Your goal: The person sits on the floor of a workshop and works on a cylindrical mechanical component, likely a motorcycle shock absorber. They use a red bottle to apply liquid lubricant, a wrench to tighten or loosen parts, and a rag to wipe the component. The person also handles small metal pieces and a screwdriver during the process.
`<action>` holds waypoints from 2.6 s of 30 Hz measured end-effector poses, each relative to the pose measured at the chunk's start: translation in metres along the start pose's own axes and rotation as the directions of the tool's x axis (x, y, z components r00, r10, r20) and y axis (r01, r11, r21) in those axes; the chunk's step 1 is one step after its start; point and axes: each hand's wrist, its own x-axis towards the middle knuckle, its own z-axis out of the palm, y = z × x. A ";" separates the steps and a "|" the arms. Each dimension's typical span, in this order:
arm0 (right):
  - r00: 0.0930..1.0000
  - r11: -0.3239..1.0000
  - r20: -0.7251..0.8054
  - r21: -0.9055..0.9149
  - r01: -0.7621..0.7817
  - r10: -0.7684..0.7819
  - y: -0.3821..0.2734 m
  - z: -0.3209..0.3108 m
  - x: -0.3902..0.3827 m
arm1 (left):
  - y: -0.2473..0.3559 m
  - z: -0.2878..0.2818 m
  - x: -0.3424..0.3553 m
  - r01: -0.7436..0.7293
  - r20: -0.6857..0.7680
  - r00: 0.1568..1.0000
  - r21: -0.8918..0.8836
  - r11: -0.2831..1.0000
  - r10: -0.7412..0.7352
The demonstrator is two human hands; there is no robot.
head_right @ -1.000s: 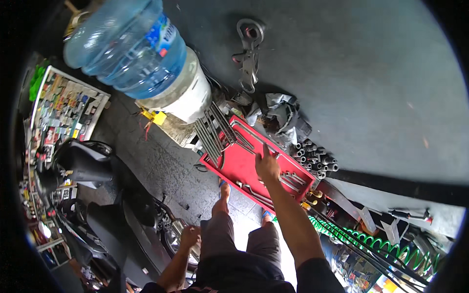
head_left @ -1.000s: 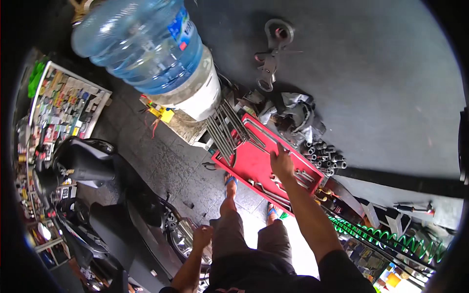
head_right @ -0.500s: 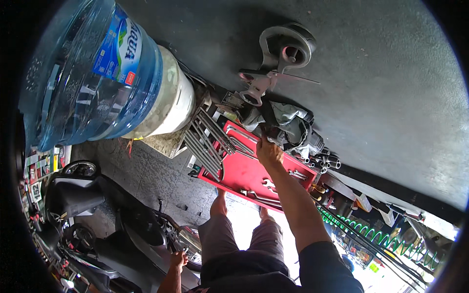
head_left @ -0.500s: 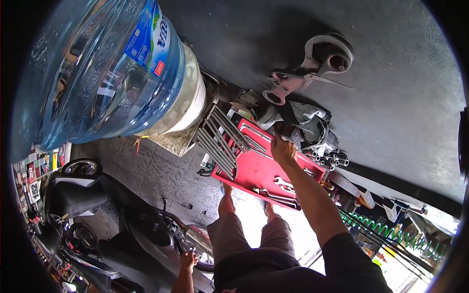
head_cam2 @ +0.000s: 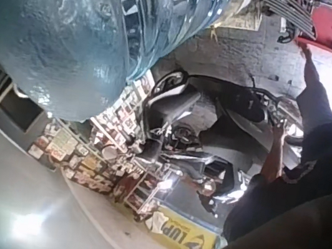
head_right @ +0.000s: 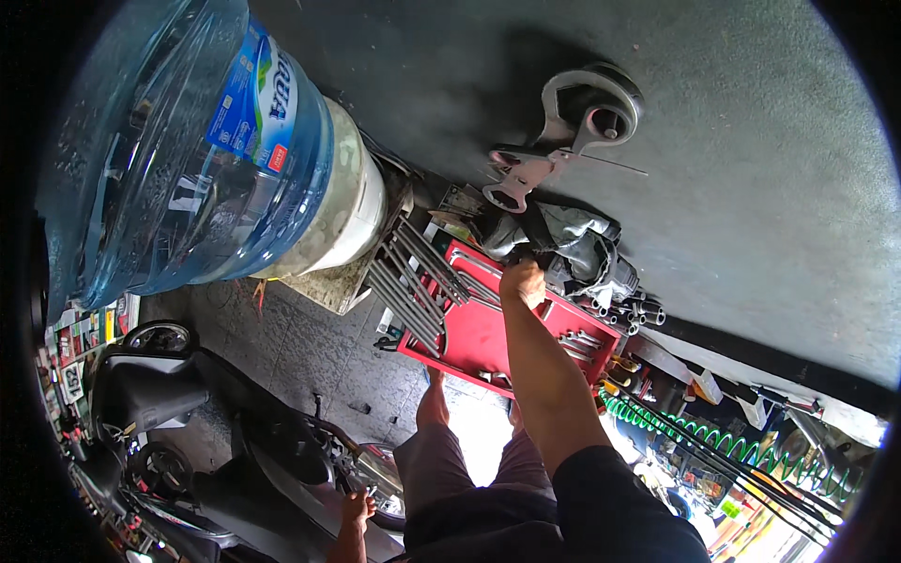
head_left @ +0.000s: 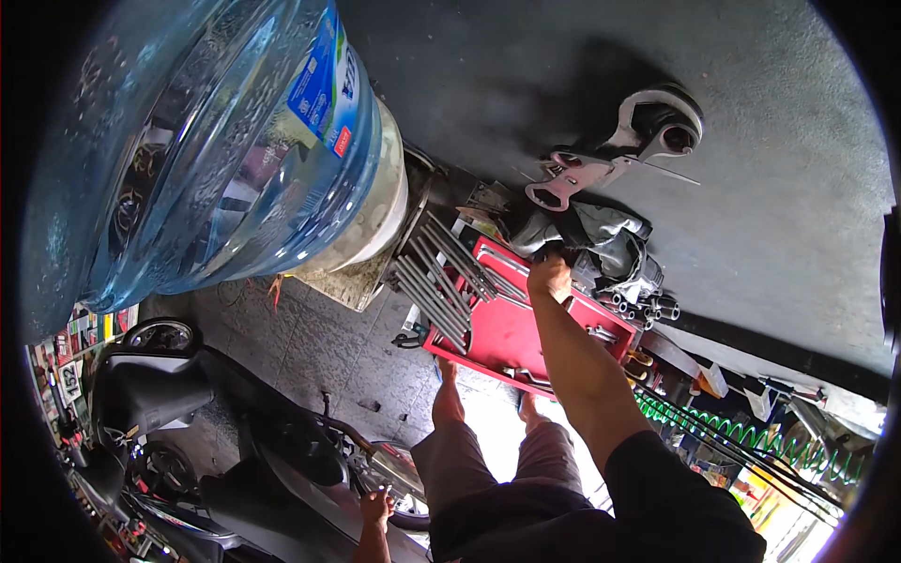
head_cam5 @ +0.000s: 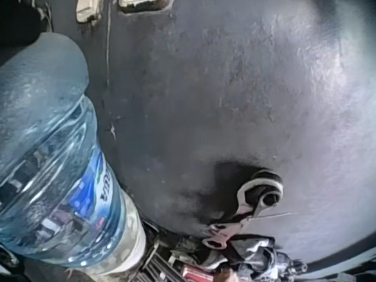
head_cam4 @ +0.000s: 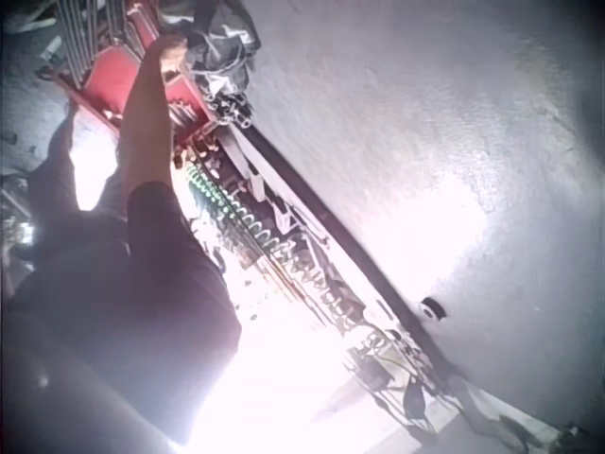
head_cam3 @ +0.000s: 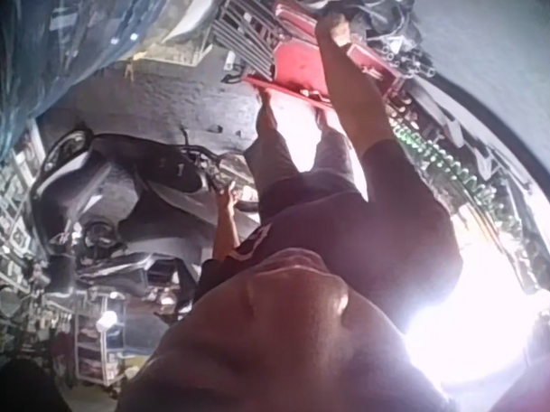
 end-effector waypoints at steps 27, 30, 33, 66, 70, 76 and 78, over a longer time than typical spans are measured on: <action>0.986 0.984 0.012 -0.061 0.167 -0.167 0.005 -0.006 0.004 | -0.071 0.040 0.011 0.078 0.027 0.997 -0.105 0.991 -0.076; 0.978 0.974 0.018 -0.086 0.210 -0.209 0.012 0.003 0.016 | -0.077 0.046 0.021 0.047 0.045 0.998 -0.135 0.990 -0.041; 0.975 0.976 0.033 -0.011 0.219 -0.219 0.014 0.000 0.014 | -0.090 0.038 0.032 0.017 0.099 0.995 -0.170 0.985 0.000; 0.207 0.347 0.280 0.807 0.478 -0.937 0.182 -0.029 -0.158 | -0.078 0.202 -0.058 -0.449 -0.278 0.883 -0.260 0.855 0.379; -0.170 0.395 0.529 0.778 0.488 -0.832 0.271 -0.052 -0.180 | -0.116 0.248 -0.214 -0.725 -0.517 0.681 -0.379 0.575 0.518; -0.449 0.378 0.806 0.581 0.720 -0.385 0.403 -0.143 -0.275 | -0.253 0.301 -0.245 -0.714 -0.450 0.668 -0.613 0.339 0.593; -0.474 0.342 0.833 0.551 0.761 -0.286 0.445 -0.158 -0.313 | -0.300 0.263 -0.289 -0.620 -0.332 0.726 -0.694 0.366 0.602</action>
